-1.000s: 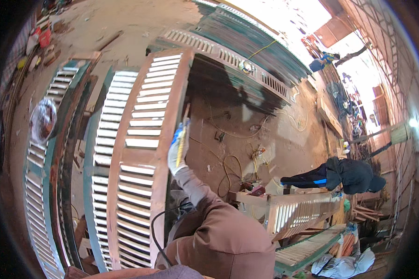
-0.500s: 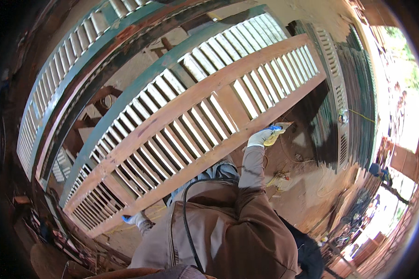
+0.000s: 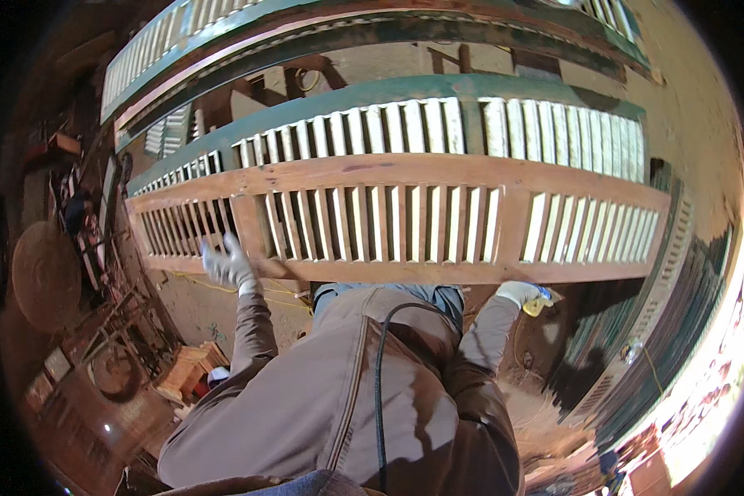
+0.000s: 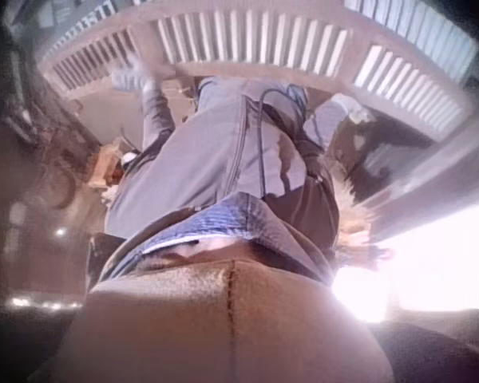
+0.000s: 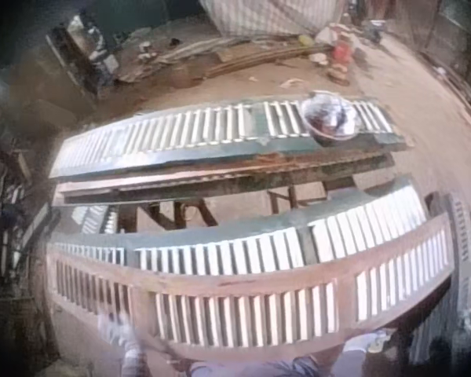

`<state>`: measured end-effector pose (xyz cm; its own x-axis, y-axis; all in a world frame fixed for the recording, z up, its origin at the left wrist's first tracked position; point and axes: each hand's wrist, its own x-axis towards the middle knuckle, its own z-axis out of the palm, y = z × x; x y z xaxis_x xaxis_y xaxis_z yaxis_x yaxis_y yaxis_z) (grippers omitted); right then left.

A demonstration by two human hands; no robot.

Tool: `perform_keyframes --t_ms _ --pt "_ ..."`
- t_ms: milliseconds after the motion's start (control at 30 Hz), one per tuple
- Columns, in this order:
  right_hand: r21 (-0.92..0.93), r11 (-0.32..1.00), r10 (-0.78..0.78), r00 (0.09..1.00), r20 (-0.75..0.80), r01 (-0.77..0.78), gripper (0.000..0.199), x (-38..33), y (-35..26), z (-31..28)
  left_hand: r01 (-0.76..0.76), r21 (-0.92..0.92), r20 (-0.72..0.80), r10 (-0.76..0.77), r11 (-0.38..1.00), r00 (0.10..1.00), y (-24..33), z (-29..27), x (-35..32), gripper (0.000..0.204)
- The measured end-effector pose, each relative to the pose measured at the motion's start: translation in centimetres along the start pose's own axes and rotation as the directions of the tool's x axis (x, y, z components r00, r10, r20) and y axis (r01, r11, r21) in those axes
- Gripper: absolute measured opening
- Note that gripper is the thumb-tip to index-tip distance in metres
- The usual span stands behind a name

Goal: The person applies a reddish-brown finish to wooden louvered shutters using a yellow-handled brush. They repeatedly dip the brush into a small metal bowl and paint the slats and frame of multiple shutters arranged on a workbench.

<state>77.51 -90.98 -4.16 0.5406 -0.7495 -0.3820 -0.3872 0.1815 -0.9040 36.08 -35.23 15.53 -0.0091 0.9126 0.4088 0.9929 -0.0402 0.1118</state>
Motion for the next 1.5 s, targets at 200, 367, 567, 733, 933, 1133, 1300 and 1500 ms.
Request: perform_keyframes --t_ms 200,367,567,733,933,1133,1300,1500 --pt "-0.037 0.999 0.01 0.998 0.063 -0.008 0.047 -0.1 -0.4 0.6 -0.548 -0.526 0.217 0.725 0.651 0.653 22.0 0.3 3.0 0.04" --pt "-0.057 0.998 0.016 0.993 0.121 -0.009 0.047 -1.1 -0.8 2.5 -0.506 -0.418 0.814 0.558 0.754 0.159 29.9 5.6 0.9 0.069" --pt "0.019 1.0 -0.018 0.999 0.037 0.017 0.047 -0.2 -0.8 2.1 -0.578 -0.411 0.832 0.55 0.705 0.079 31.0 4.3 0.7 0.049" --pt "0.079 0.997 -0.024 1.0 -0.012 0.024 0.047 -1.5 -1.1 2.7 -0.527 -0.362 0.829 0.524 0.769 0.194 29.6 6.3 0.9 0.054" --pt "0.178 0.984 -0.015 0.999 -0.044 0.022 0.046 -2.9 -0.6 4.1 -0.577 -0.369 0.789 0.574 0.729 0.221 28.5 6.6 1.2 0.055" --pt "0.255 0.965 -0.027 0.994 -0.108 0.054 0.046 -3.3 0.2 5.0 -0.712 -0.419 0.696 0.703 0.564 0.147 28.9 5.9 0.5 0.044" --pt "0.345 0.937 -0.02 0.996 -0.082 0.048 0.046 -5.1 1.1 8.5 -0.628 -0.49 0.588 0.761 0.604 0.273 25.4 9.9 2.3 0.056" --pt "0.422 0.902 -0.028 0.988 -0.15 0.09 0.046 -3.8 2.4 9.3 -0.578 -0.454 0.702 0.671 0.678 0.236 27.0 11.1 1.9 0.062"
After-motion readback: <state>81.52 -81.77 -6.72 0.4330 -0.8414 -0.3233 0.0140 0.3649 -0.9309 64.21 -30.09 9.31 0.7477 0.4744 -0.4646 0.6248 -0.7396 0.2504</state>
